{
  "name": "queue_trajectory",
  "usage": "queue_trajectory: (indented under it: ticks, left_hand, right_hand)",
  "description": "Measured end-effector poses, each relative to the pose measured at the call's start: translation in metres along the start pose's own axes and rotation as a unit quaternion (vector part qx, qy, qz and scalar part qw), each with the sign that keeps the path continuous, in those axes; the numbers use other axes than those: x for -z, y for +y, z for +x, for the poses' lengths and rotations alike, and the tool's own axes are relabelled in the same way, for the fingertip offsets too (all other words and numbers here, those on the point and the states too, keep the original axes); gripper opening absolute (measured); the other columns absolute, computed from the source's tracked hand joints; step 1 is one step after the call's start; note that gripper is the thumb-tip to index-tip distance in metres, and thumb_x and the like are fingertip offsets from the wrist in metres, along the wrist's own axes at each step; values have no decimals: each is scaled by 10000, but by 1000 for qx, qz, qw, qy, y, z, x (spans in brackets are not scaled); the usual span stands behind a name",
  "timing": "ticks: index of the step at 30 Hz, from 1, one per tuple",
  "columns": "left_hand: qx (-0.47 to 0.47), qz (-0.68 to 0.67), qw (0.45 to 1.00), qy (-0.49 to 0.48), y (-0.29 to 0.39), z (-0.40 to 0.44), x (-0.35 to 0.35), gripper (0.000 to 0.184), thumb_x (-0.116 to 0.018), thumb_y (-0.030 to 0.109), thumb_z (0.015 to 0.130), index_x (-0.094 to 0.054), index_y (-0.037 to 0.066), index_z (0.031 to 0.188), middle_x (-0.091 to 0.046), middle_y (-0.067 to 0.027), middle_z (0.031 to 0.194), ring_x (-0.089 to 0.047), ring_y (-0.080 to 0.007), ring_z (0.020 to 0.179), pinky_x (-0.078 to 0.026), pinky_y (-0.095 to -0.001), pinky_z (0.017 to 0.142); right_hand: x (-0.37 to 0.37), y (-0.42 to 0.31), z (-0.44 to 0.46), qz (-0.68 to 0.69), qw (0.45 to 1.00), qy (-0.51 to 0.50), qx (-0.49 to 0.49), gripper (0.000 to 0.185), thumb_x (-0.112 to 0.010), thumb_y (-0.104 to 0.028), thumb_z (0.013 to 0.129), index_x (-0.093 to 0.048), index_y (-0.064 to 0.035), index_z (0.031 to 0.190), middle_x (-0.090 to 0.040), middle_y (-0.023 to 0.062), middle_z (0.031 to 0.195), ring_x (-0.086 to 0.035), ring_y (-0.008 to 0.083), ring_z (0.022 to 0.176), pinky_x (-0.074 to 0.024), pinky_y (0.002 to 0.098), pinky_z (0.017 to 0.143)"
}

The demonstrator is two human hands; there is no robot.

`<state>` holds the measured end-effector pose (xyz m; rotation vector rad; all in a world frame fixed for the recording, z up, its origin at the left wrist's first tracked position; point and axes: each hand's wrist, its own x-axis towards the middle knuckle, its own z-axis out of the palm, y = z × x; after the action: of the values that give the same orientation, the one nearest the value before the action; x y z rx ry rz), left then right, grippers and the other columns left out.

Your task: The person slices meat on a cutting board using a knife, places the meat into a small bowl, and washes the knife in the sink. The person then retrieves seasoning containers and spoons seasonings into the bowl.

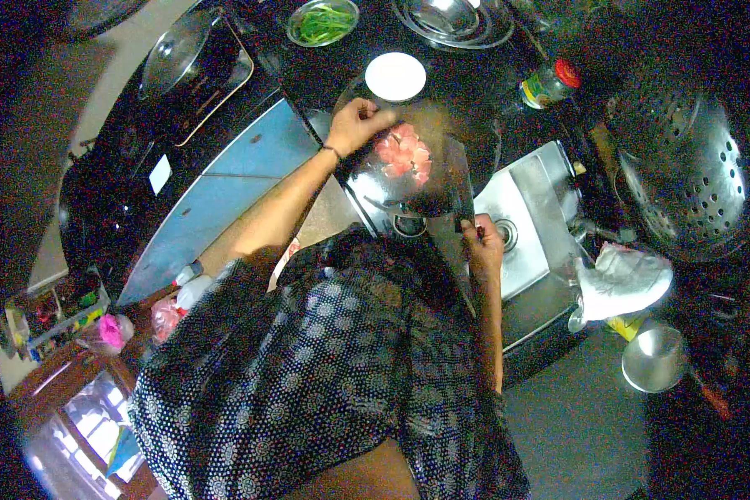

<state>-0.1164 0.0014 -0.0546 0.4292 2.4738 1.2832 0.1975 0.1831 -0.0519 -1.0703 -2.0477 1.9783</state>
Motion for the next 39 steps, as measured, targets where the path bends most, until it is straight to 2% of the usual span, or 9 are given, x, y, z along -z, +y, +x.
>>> queue_trajectory:
  ticks: [1,3,9,15,20,27,33,37,39]
  left_hand:
    - [-58,-30,997,-32,-3,-11,0,810,-831,584,609,-639,47,1185,-618,-246,1146,-597,-372,1096,-471,-431,957]
    - [-150,65,982,-91,-4,-24,-2,1064,-916,502,512,-488,71,1386,-499,-230,1301,-487,-394,1232,-421,-447,1039]
    - [-161,199,955,-148,24,-41,-14,1169,-959,316,424,-411,160,1445,-489,-202,1204,-471,-451,1106,-453,-500,973]
    - [-138,230,950,-160,24,-44,-33,951,-932,253,508,-493,144,1344,-499,-193,1209,-510,-446,1095,-493,-499,921]
    - [-148,138,976,-74,4,-49,-50,716,-873,178,605,-546,110,1239,-555,-203,1130,-578,-418,1045,-504,-457,923]
    - [-132,65,989,-9,11,-55,-46,616,-854,169,617,-585,77,1163,-613,-188,1048,-592,-385,1017,-507,-446,883]
    - [-199,-10,979,47,53,-30,-19,546,-821,172,635,-606,59,1125,-625,-185,1037,-602,-385,985,-513,-449,841]
    - [-206,27,973,96,79,8,0,566,-831,203,647,-623,40,1148,-628,-208,1038,-629,-387,965,-533,-436,856]
    - [-210,12,972,108,84,21,5,419,-779,164,674,-659,64,1063,-633,-228,1014,-605,-405,989,-521,-446,865]
  right_hand:
    - [-3,-3,-5,1,1000,1,-2,125,-650,-192,951,-586,-120,871,-532,-20,598,-463,76,453,-371,242,408]
    - [-10,-8,-16,67,996,1,-53,111,-651,-200,952,-595,-125,893,-561,-6,608,-481,90,440,-385,253,393]
    - [-24,-5,-16,100,988,-24,-114,128,-632,-238,955,-600,-116,977,-588,2,647,-499,98,459,-398,247,421]
    - [-51,-1,0,91,989,-69,-89,167,-624,-255,954,-597,-98,1004,-577,4,658,-495,96,470,-387,241,432]
    - [-74,2,7,103,983,-111,-101,156,-609,-255,967,-576,-103,956,-553,13,621,-493,98,457,-401,248,422]
    - [-73,-11,6,55,988,-110,-91,149,-598,-234,979,-558,-101,926,-553,17,621,-495,103,448,-388,255,399]
    - [-70,-55,19,122,985,-120,-6,143,-591,-236,986,-550,-115,921,-556,2,624,-479,90,436,-380,249,395]
    - [-78,-111,45,27,996,-80,-5,117,-560,-205,987,-565,-92,958,-539,8,617,-473,100,445,-399,264,406]
    - [-84,-120,68,-18,998,-59,3,118,-566,-209,983,-580,-99,944,-545,4,614,-478,95,430,-392,265,386]
